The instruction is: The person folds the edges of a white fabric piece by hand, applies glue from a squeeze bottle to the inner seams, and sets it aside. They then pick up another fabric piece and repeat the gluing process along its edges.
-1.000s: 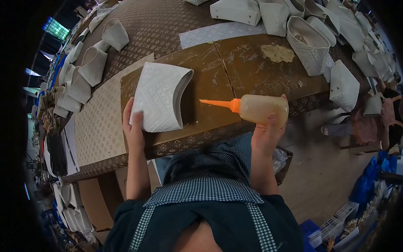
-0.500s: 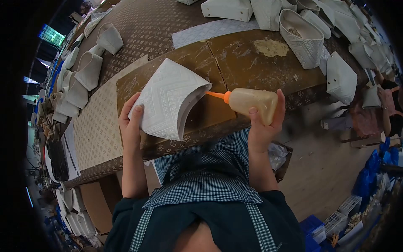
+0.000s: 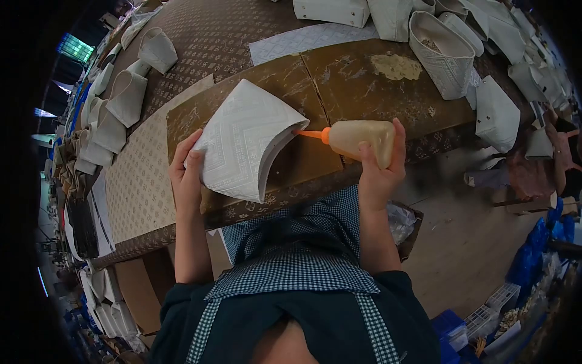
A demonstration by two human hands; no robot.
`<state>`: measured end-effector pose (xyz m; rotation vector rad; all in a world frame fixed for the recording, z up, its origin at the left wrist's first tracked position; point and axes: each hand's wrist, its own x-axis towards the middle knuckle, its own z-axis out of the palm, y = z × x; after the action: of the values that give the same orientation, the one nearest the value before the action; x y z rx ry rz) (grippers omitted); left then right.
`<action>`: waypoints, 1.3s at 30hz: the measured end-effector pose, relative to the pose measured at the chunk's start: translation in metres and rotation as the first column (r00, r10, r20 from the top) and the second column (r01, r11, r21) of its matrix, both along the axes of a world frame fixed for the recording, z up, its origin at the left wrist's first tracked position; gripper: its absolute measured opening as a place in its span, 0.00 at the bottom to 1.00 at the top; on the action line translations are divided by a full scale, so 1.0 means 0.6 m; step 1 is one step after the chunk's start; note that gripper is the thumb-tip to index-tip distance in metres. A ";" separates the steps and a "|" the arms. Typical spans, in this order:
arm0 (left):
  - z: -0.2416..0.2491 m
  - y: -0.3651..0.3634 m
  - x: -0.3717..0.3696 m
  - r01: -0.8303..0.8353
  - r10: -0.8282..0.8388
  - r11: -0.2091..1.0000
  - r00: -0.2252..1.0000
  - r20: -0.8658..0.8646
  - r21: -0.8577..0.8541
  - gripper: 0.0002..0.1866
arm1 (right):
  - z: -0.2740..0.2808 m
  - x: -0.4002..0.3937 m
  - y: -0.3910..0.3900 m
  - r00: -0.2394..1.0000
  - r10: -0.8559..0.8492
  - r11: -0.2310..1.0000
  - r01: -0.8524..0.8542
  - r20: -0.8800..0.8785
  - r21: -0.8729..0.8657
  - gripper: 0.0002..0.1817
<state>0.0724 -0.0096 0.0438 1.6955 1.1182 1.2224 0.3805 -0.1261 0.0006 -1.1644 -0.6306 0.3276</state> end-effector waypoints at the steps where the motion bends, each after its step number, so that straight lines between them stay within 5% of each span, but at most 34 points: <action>1: -0.001 0.000 0.000 0.000 0.000 1.000 1.000 0.005 -0.003 0.18 | -0.001 0.000 0.001 1.000 0.006 1.000 -0.006 -0.004 0.009 0.35; 13: -0.022 0.023 -0.015 0.099 -0.100 0.995 0.994 0.053 0.013 0.18 | 0.000 -0.020 0.005 0.973 0.128 0.992 -0.126 -0.191 0.021 0.36; 39: -0.052 0.041 -0.030 0.160 -0.165 0.985 0.983 0.078 0.060 0.19 | 0.004 -0.048 -0.005 0.902 0.354 0.930 -0.368 -0.246 -0.012 0.36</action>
<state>0.0546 0.0151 0.0126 1.7238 0.8863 1.2168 0.3518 -0.1291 0.0030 -1.0382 -0.6251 0.7978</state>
